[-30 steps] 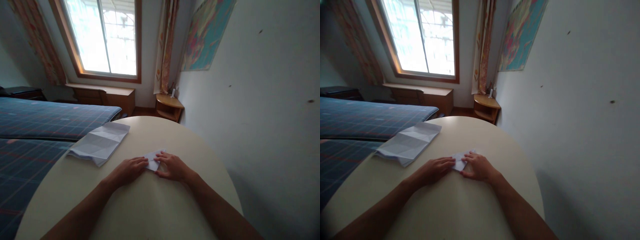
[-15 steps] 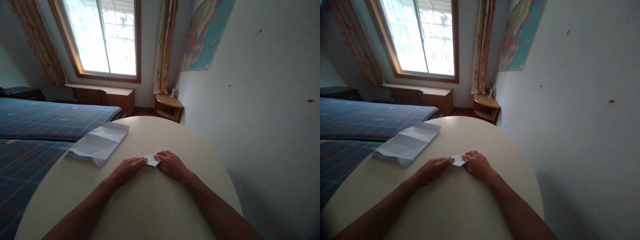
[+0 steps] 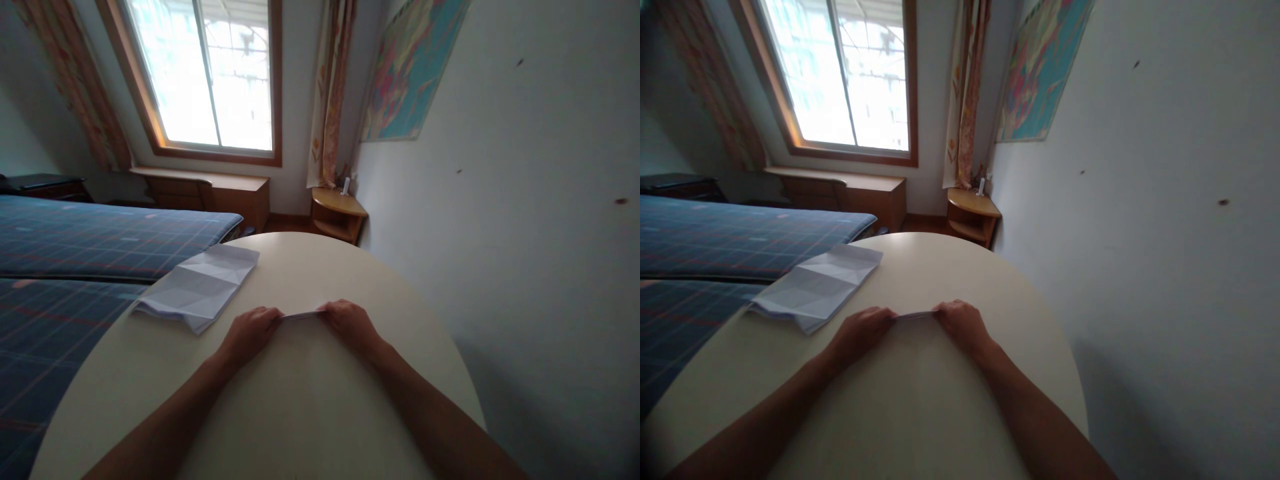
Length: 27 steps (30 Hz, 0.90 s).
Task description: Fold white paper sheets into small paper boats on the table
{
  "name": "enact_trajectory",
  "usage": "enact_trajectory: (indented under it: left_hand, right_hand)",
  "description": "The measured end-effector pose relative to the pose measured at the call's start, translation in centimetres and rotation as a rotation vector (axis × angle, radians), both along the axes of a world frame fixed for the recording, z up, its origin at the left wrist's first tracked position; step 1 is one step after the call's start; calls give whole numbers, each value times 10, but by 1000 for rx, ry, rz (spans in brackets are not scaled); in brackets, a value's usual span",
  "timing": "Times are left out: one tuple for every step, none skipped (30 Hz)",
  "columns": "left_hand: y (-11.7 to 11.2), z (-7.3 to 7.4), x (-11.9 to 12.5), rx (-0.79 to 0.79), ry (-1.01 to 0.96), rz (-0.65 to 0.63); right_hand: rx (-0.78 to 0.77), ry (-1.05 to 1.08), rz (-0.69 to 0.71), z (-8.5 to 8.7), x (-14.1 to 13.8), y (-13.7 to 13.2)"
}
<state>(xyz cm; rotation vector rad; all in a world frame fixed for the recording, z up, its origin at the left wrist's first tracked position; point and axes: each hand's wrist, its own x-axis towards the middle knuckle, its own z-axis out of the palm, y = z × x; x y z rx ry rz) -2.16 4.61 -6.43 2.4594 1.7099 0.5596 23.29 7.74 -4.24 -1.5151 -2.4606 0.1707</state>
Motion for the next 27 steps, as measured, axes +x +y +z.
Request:
enact_trajectory:
  left_hand:
    - [0, 2, 0, -13, 11, 39]
    - [0, 4, 1, -27, 17, 75]
    - [0, 6, 2, -39, 20, 110]
    - [0, 8, 2, -55, 18, 142]
    - [1, 9, 2, -72, 13, 170]
    - [1, 10, 1, -91, 2, 195]
    - [2, 11, 0, -110, -16, 219]
    - [2, 12, -1, -128, -43, 240]
    - [3, 12, -3, -145, -75, 257]
    - [4, 12, -4, -157, -109, 270]
    - [5, 12, -5, -165, -141, 283]
    - [5, 12, -6, -169, -166, 296]
    - [6, 12, -7, -169, -183, 307]
    - [7, 12, -8, -167, -192, 315]
    - [7, 11, -9, -165, -195, 323]
    - [8, 11, -9, -162, -197, 327]
    - [8, 10, -10, -161, -195, 330]
    - [8, 9, -10, -159, -191, 332]
    - [8, 9, -10, -155, -183, 333]
    - [9, 8, -10, -149, -172, 335]
    - [8, 7, -10, -138, -158, 338]
    - [8, 6, -9, -126, -144, 344]
    - [8, 6, -9, -115, -131, 349]
    - [8, 5, -8, -106, -122, 353]
    - [7, 5, -8, -102, -118, 358]
    - [7, 5, -8, -99, -118, 361]
    - [6, 5, -7, -101, -120, 362]
  right_hand:
    - [-7, 4, -18, 1, 1, 0]
    - [-14, 21, -30, 1, 3, 1]
    - [-22, 49, -36, 1, 5, 2]
    - [-33, 86, -39, 1, 7, 3]
    - [-46, 128, -41, 0, 10, 4]
    - [-60, 173, -44, -1, 12, 6]
    - [-73, 218, -48, -2, 13, 8]
    - [-86, 260, -54, -3, 15, 10]
    - [-97, 300, -60, -3, 16, 11]
    - [-107, 334, -65, -4, 17, 13]
    - [-114, 361, -72, -4, 17, 15]
    - [-121, 379, -80, -4, 18, 16]
    - [-123, 391, -87, -5, 19, 17]
    - [-121, 397, -91, -5, 19, 18]
    - [-120, 400, -93, -5, 20, 19]
    - [-119, 401, -92, -6, 21, 20]
    - [-118, 402, -92, -6, 22, 20]
    - [-117, 403, -93, -7, 23, 20]
    - [-116, 407, -95, -7, 23, 20]
    - [-116, 411, -99, -8, 24, 20]
    - [-117, 417, -106, -9, 24, 20]
    - [-119, 424, -114, -10, 24, 20]
    - [-121, 432, -122, -10, 24, 19]
    - [-124, 439, -130, -11, 24, 19]
    - [-129, 443, -136, -11, 24, 18]
    - [-135, 444, -138, -10, 24, 18]
    - [-141, 443, -139, -10, 24, 17]
